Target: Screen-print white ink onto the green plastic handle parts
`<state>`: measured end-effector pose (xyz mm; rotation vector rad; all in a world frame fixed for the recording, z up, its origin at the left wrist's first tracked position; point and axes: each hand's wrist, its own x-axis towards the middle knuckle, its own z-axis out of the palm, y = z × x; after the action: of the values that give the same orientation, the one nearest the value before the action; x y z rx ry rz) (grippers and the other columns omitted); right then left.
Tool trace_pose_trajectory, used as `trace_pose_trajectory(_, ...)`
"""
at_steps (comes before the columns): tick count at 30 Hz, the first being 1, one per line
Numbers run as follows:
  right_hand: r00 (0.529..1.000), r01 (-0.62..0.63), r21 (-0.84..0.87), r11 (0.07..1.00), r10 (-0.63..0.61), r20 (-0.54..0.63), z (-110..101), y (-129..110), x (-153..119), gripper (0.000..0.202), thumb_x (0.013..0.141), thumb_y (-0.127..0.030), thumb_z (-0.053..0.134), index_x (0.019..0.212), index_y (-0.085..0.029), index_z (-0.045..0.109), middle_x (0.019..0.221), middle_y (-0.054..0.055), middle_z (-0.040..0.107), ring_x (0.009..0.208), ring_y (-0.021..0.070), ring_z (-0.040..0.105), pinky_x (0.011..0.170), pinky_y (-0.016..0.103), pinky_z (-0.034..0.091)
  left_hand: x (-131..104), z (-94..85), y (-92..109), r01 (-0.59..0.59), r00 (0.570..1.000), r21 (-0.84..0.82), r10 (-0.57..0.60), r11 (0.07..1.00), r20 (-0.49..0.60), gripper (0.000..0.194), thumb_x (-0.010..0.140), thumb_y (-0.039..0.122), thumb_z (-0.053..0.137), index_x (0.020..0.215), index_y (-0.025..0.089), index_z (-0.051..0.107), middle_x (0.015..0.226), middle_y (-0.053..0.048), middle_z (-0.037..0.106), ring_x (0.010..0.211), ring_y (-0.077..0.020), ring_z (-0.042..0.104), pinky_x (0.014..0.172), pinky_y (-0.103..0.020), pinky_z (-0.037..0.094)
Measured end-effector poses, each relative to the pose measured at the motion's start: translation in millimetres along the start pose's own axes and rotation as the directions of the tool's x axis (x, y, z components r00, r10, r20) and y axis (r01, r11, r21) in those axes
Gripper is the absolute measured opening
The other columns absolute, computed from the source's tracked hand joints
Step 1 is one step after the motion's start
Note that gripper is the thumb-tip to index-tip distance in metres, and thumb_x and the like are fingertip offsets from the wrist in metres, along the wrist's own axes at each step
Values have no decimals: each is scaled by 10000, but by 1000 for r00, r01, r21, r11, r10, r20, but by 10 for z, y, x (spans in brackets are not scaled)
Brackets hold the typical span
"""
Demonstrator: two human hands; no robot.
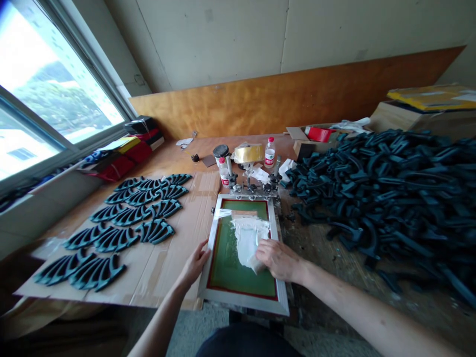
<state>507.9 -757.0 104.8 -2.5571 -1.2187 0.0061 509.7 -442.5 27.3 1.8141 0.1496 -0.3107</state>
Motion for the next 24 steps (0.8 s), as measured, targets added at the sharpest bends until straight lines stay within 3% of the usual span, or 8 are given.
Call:
trace_pose_trajectory(2, 998, -54, 23, 998, 55, -43, -20, 22, 57, 176, 750, -27, 511, 755, -186, 586, 762, 31, 599, 787, 191, 540, 691, 290, 442, -6, 9, 10, 9, 1000, -9, -10, 1000, -19, 701, 792, 573, 563, 1349, 156, 486, 620, 49, 502, 572, -112, 465, 519, -215, 337)
trace_pose_trajectory(4, 980, -95, -12, 995, 91, -175, 49, -7, 85, 209, 788, -25, 464, 788, -177, 607, 789, 49, 606, 827, 200, 544, 721, 307, 456, -13, 17, 24, 26, 999, -29, -27, 999, -27, 712, 776, 580, 577, 1345, 161, 493, 597, 56, 489, 547, -107, 455, 505, -212, 328)
trace_pose_trajectory(6, 957, -61, -72, 996, 38, -287, 171, -85, 37, 269, 812, -19, 412, 867, -160, 635, 846, 77, 621, 880, 212, 550, 778, 334, 470, -19, 27, 35, 41, 999, -59, -42, 997, -28, 731, 763, 590, 585, 1348, 163, 489, 586, 61, 485, 529, -103, 446, 492, -209, 317)
trace_pose_trajectory(9, 960, 12, -66, 998, -29, -280, 268, -174, -73, 270, 824, -41, 427, 917, -166, 648, 855, 77, 630, 870, 210, 563, 801, 346, 479, -19, 45, 43, 40, 999, -96, -43, 995, -29, 782, 743, 610, 587, 1352, 133, 473, 593, 59, 492, 523, -99, 435, 478, -207, 303)
trace_pose_trajectory(13, 947, -205, 92, 974, 221, -234, 53, -41, 153, 223, 839, -141, 576, 1046, -202, 629, 926, 55, 648, 882, 207, 592, 802, 328, 482, -40, 35, 130, 51, 998, -121, -54, 991, -20, 851, 704, 638, 606, 1359, 115, 456, 578, 75, 468, 500, -85, 405, 462, -201, 282)
trace_pose_trajectory(18, 819, -523, 1, 852, 503, -276, -528, 331, 617, 627, 853, -351, 633, 1424, -272, 388, 1048, 70, 651, 905, 231, 620, 752, 321, 487, -195, -135, 617, 80, 997, -142, -79, 987, 9, 886, 677, 631, 661, 1399, 169, 438, 584, 64, 530, 485, -82, 438, 448, -189, 272)
trace_pose_trajectory(21, 685, -634, 30, 773, 579, -442, -773, 567, 456, 558, 919, -483, 490, 1409, -229, 406, 947, 71, 664, 792, 228, 626, 653, 304, 463, -260, -248, 1069, 7, 1000, -175, -11, 985, -22, 653, 755, 634, 590, 1210, 167, 622, 713, -10, 646, 605, -126, 555, 501, -204, 381)
trace_pose_trajectory(24, 549, -696, 172, 697, 671, -498, -635, 714, 87, 441, 954, -485, 376, 1183, -165, 574, 812, 68, 656, 712, 218, 618, 619, 298, 444, -167, -274, 1545, -125, 991, -320, 101, 939, -91, 586, 818, 662, 477, 1022, 149, 674, 801, -54, 686, 648, -146, 597, 541, -233, 450)
